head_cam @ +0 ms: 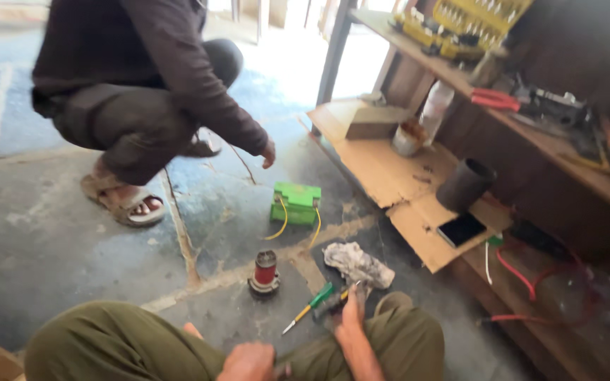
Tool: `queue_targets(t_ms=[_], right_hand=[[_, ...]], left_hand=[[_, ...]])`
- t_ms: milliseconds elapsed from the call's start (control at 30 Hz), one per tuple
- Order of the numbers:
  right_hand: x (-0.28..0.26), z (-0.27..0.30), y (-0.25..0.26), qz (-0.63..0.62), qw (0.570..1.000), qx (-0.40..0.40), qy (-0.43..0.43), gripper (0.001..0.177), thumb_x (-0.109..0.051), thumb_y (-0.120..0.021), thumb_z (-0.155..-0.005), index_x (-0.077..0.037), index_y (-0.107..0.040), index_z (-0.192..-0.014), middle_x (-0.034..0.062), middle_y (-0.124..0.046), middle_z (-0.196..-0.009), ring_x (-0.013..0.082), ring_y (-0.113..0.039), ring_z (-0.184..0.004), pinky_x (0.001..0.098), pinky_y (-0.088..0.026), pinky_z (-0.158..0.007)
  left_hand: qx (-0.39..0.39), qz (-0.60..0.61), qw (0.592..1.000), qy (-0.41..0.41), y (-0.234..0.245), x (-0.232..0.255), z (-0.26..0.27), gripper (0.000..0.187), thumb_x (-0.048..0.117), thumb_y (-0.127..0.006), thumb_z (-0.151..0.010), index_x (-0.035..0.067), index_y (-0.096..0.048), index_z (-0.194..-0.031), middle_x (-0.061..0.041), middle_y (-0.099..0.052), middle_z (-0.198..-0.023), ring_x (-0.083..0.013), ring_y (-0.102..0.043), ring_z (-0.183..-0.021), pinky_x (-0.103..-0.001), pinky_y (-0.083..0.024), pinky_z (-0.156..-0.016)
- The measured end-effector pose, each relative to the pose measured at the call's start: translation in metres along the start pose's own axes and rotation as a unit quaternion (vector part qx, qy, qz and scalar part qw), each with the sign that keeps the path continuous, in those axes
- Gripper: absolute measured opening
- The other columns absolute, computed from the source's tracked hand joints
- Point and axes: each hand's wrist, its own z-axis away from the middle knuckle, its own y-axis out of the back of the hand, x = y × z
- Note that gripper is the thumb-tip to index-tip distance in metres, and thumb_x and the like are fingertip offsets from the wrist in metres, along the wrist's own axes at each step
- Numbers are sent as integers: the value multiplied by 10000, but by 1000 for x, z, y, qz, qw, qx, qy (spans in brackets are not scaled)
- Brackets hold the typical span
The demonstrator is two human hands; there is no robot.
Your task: The person sits on the floor and uses a screwdriver to adjust the internal components of a small cylindrical electrical device. They repeatedly insert the screwdriver into the device, rotate it, and test the connection with a green battery pack nearby.
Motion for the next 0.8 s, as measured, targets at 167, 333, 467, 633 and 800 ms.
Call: queue_targets(t_ms=[167,333,467,633,800], right_hand=[[-5,19,-4,65,998,8,3,316,-477,-589,-975,-164,-565,-947,70,-555,-661,247,-565,-538,410,-510,-498],[-13,36,-11,125,992,10,11,309,-440,-611,-977,-130,-612,-970,52,-590,-708,211,-549,-544,384,-456,-471],[-17,35,-11,101,994,-28,-19,199,-170,-602,-908,-102,-710,-1061,76,-671,-791,213,-632,-639,392,-518,-537],[-15,31,-15,18,997,-75,0,305,-38,-595,-917,-90,-572,-1217,145,-701,-893,317,-705,-805,485,-586,-701],[-11,32,-11,-18,998,17,-64,423,-128,-531,-948,-359,-451,-1294,121,-649,-925,327,-656,-829,545,-563,-746]], left_hand=[[-44,-10,999,20,-24,-14,-24,543,607,-653,-906,74,-703,-996,-211,-700,-997,-415,-680,-997,-535,-536,-887],[-98,11,993,57,-40,-29,-46,529,601,-667,-892,85,-711,-1001,-199,-708,-992,-403,-687,-992,-526,-541,-881],[-127,29,986,100,-44,-56,-50,518,596,-679,-881,94,-717,-1005,-190,-714,-988,-394,-692,-987,-519,-545,-876],[-129,50,976,166,-38,-109,-42,506,589,-693,-868,105,-725,-1011,-178,-722,-983,-382,-699,-982,-510,-550,-870],[-115,70,973,188,-33,-129,-41,495,583,-708,-854,116,-732,-1016,-167,-730,-978,-370,-706,-976,-501,-555,-864]])
